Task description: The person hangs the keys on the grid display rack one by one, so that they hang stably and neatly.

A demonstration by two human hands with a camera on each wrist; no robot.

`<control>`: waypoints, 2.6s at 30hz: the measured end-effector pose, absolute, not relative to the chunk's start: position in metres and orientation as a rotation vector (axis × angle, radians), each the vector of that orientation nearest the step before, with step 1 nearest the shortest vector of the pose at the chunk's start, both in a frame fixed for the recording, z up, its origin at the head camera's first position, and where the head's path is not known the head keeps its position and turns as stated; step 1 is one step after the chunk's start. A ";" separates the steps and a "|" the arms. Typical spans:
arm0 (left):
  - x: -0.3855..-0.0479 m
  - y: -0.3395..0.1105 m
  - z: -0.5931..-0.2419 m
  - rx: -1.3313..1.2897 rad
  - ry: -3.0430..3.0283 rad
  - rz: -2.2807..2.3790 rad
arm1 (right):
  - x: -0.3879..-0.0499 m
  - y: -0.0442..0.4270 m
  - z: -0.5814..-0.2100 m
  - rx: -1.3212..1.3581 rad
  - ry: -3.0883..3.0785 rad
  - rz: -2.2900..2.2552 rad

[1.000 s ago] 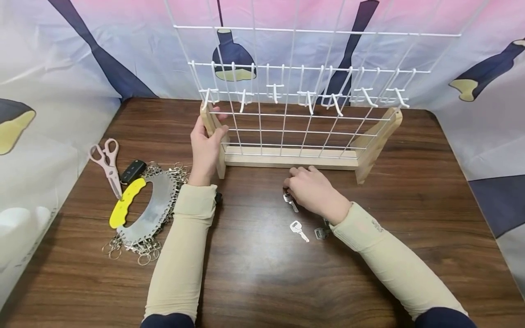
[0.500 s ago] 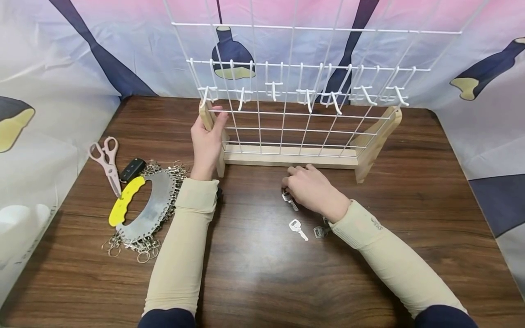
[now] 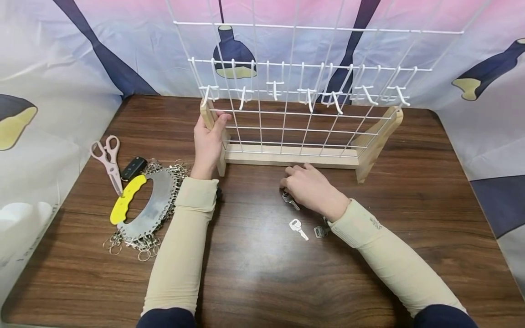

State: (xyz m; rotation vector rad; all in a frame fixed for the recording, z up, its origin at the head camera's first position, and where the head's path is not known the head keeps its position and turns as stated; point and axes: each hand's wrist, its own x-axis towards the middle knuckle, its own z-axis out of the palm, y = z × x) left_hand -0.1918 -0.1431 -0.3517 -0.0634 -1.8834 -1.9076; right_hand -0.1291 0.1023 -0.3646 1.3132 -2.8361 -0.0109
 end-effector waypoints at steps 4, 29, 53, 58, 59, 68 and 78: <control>-0.194 -0.144 -0.355 -0.070 -1.893 -1.909 | -0.129 0.102 -0.366 1.348 -2.828 -0.018; -0.192 -0.144 -0.355 -0.055 -1.909 -1.899 | -0.126 0.105 -0.361 1.363 -2.993 0.076; -0.191 -0.145 -0.356 -0.055 -1.929 -1.917 | -0.128 0.104 -0.354 1.385 -3.203 0.248; -0.191 -0.144 -0.355 -0.044 -1.925 -1.933 | -0.131 0.103 -0.356 1.368 -3.197 0.242; -0.191 -0.144 -0.355 -0.045 -1.923 -1.937 | -0.131 0.103 -0.356 1.366 -3.194 0.242; -0.191 -0.145 -0.356 -0.047 -1.917 -1.923 | -0.136 0.104 -0.356 1.304 -3.198 0.172; -0.189 -0.147 -0.357 -0.019 -1.934 -1.931 | -0.133 0.110 -0.354 1.316 -3.163 0.221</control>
